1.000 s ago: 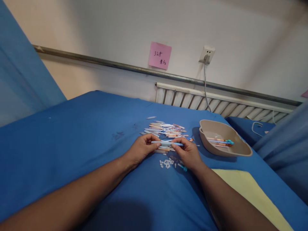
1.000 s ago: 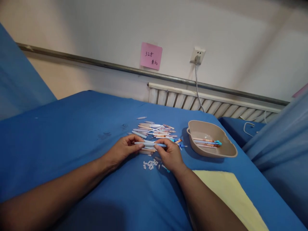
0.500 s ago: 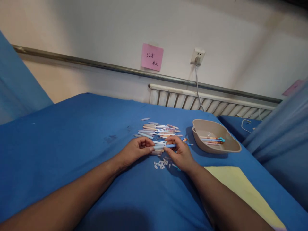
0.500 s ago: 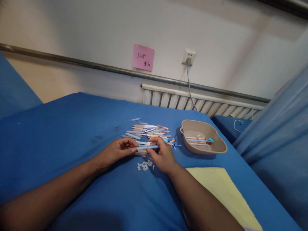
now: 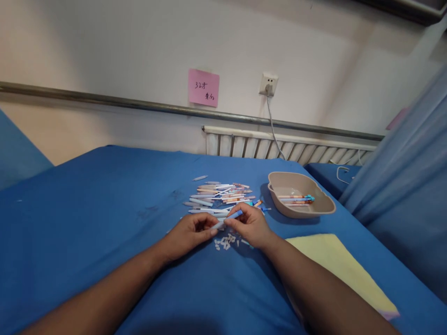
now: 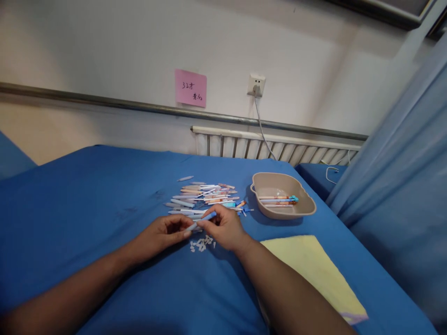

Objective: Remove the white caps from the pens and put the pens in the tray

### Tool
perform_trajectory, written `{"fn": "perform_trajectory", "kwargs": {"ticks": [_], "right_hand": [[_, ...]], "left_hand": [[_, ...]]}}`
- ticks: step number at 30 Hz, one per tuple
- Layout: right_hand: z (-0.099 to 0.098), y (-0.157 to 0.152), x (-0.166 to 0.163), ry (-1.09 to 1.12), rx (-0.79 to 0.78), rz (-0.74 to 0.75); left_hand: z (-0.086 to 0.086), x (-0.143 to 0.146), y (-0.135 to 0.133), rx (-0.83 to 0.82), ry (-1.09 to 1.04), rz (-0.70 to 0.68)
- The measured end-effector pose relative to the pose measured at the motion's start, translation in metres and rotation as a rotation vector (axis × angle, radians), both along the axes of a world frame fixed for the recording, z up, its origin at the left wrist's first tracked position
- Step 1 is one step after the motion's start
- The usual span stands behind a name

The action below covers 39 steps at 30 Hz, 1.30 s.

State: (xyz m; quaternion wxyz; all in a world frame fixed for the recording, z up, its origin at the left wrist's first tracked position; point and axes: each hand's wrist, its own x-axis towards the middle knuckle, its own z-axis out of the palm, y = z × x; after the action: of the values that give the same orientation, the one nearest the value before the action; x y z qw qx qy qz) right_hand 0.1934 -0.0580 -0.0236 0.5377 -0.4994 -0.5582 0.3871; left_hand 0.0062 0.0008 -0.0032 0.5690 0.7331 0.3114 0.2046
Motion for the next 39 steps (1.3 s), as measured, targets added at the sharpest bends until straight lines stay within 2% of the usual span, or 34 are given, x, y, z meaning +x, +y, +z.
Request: {"fn": "perform_trajectory", "kwargs": {"ticks": [5,8,11,13,15,17,19,23,26,29,32,37,39], "right_hand": [[0.001,-0.006,-0.004,-0.214,0.081,0.036],[0.007,-0.006,0.003,-0.220,0.066,0.092],[0.015,-0.005,0.024,-0.194,-0.060,0.131],[0.020,-0.006,0.043,-0.218,-0.210,0.197],[0.024,-0.010,0.057,-0.314,-0.384,0.334],[0.027,-0.015,0.064,-0.461,-0.450,0.400],[0.029,-0.020,0.062,-0.639,-0.382,0.379],[0.029,-0.025,0.047,-0.914,-0.191,0.201],[0.028,-0.027,0.041,-1.014,-0.144,0.115],[0.023,-0.025,0.043,-1.050,-0.154,0.134],[0.015,-0.019,0.046,-0.915,-0.131,0.182],[0.009,-0.006,0.045,-0.179,-0.097,0.189],[0.012,-0.003,0.044,-0.011,-0.063,0.159]], "left_hand": [[0.003,0.005,-0.011,-0.054,-0.013,-0.038],[0.003,0.006,-0.013,-0.122,-0.029,-0.036],[-0.001,0.006,-0.007,-0.181,-0.058,0.003],[-0.003,0.006,-0.003,-0.206,-0.056,0.024],[-0.004,0.006,0.001,-0.232,-0.049,0.037],[-0.005,0.007,0.002,-0.263,-0.060,0.056],[-0.004,0.009,0.002,-0.300,-0.083,0.079],[-0.003,0.009,0.002,-0.340,-0.111,0.091],[-0.004,0.007,0.003,-0.330,-0.118,0.071],[-0.004,0.006,0.002,-0.318,-0.115,0.058],[-0.004,0.005,0.000,-0.303,-0.118,0.069],[-0.004,0.005,-0.001,-0.253,-0.094,0.112],[-0.004,0.005,0.000,-0.231,-0.066,0.109]]}}
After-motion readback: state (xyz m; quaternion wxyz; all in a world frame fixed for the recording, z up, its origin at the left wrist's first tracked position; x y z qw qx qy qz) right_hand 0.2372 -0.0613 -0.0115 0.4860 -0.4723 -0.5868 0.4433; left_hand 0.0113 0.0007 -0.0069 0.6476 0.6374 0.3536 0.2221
